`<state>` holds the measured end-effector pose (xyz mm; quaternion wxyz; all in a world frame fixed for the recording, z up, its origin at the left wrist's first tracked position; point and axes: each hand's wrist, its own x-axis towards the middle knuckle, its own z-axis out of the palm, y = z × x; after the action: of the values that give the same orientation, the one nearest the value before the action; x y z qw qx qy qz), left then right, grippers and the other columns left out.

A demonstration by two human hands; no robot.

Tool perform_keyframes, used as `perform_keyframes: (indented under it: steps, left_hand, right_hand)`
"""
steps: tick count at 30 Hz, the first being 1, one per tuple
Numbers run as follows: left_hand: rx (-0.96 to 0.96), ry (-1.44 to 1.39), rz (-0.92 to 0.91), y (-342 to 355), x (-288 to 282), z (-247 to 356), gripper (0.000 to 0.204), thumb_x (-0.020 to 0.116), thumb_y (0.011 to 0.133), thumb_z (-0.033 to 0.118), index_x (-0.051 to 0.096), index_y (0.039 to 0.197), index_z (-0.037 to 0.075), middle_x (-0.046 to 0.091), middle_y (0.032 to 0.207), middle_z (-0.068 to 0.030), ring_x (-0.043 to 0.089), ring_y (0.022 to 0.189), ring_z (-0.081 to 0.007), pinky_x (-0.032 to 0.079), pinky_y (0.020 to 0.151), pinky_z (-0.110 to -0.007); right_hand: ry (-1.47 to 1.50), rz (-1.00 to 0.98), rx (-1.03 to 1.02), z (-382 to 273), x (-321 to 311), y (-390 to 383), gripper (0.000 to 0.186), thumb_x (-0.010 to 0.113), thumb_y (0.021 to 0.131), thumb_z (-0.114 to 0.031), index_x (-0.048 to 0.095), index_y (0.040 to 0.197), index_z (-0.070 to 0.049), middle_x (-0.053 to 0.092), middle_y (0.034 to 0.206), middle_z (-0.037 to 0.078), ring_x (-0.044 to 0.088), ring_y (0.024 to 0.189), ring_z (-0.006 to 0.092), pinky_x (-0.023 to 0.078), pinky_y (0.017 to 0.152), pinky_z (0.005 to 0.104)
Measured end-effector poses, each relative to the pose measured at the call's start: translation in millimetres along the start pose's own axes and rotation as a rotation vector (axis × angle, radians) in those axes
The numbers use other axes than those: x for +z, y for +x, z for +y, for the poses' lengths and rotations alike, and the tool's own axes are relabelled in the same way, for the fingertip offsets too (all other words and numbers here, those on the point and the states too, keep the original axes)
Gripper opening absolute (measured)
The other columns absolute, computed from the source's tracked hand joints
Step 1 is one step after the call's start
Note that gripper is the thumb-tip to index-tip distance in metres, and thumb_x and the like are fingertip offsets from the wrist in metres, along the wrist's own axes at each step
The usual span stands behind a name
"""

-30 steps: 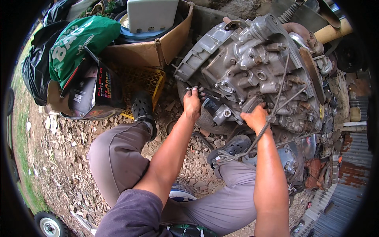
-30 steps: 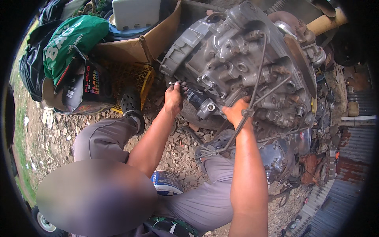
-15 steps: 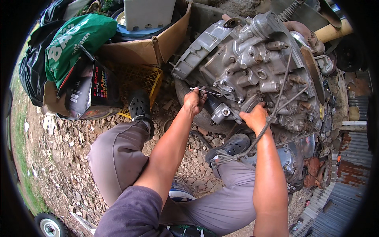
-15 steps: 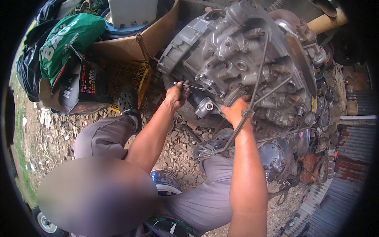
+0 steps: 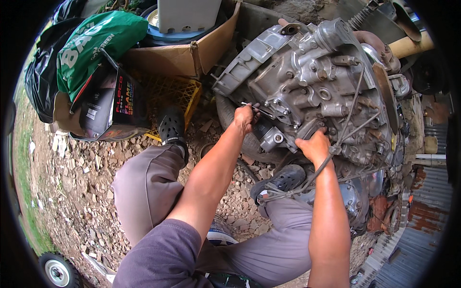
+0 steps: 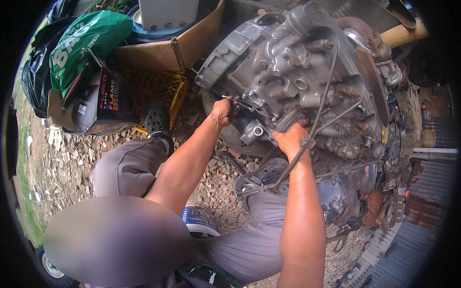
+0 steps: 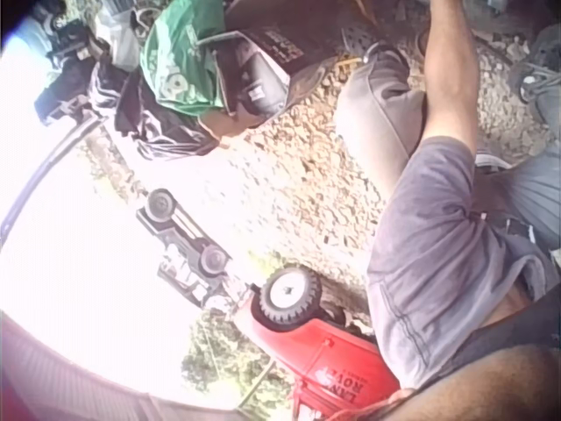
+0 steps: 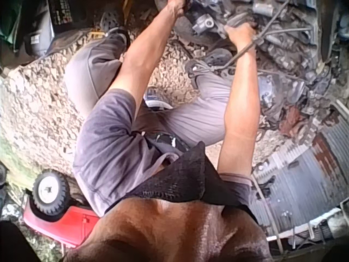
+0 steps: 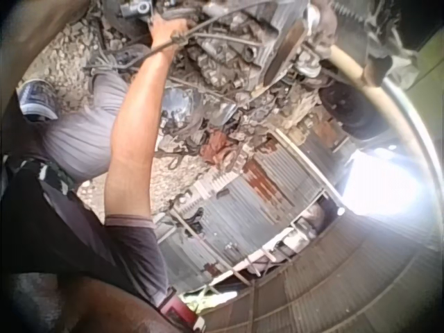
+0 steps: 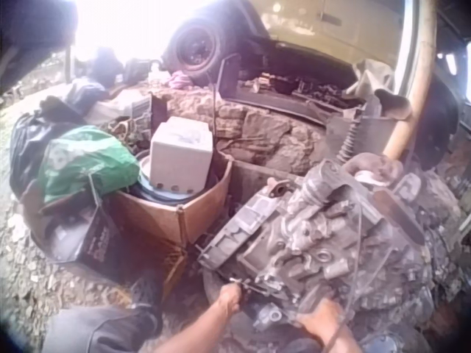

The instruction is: The person is sitting on the ground working on a disassembled car engine. They use a wrench to tighten bolts on the starter motor attached to the engine block.

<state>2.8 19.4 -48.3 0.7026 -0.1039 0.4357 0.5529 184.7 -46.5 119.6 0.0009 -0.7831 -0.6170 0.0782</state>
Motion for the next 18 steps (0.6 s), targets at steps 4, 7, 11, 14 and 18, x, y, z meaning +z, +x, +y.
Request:
perform_keyframes:
  steps: [4,7,11,14,18]
  left_hand:
    - [0.137,0.106,-0.053,-13,-1,1,0.017,0.041,0.100,0.017,0.051,0.106,0.005,0.063,0.093,-0.0065,0.053,0.069,-0.0114,0.051,0.062,-0.028]
    - [0.530,0.230,-0.064,-34,13,2,0.023,0.043,0.099,0.019,0.050,0.114,0.002,0.063,0.092,-0.0059,0.052,0.070,-0.0094,0.048,0.065,-0.026]
    - [0.923,0.511,0.026,-70,18,-13,0.017,0.041,0.099,0.016,0.047,0.106,0.001,0.061,0.089,-0.0062,0.055,0.075,-0.0125,0.047,0.068,-0.028]
    - [1.224,0.770,-0.056,-101,16,-28,0.012,0.043,0.093,0.001,0.048,0.104,0.001,0.058,0.090,-0.0131,0.057,0.080,-0.0242,0.047,0.074,-0.036]
    - [1.539,1.177,-0.634,-115,3,-51,0.038,0.054,0.067,-0.006,0.053,0.104,0.003,0.055,0.106,-0.0163,0.053,0.102,-0.0348,0.044,0.088,-0.041]
  right_hand:
    - [0.011,-0.013,-0.015,5,2,3,0.082,0.074,0.060,-0.032,0.041,0.117,0.017,0.058,0.109,0.035,0.056,0.106,0.0446,0.045,0.095,0.0421]
    - [0.026,-0.054,-0.015,3,1,3,0.084,0.073,0.060,-0.032,0.040,0.119,0.018,0.057,0.110,0.035,0.057,0.106,0.0448,0.045,0.094,0.0419]
    - [0.022,-0.026,-0.002,-1,-3,0,0.083,0.073,0.061,-0.031,0.040,0.119,0.018,0.058,0.109,0.035,0.057,0.105,0.0440,0.046,0.094,0.0418]
    - [0.014,-0.033,0.007,-1,-6,-1,0.084,0.074,0.060,-0.032,0.040,0.120,0.018,0.057,0.110,0.036,0.057,0.106,0.0437,0.046,0.094,0.0416]
    - [0.056,-0.072,-0.038,6,0,6,0.082,0.074,0.060,-0.032,0.044,0.118,0.017,0.057,0.111,0.035,0.057,0.107,0.0434,0.045,0.094,0.0413]
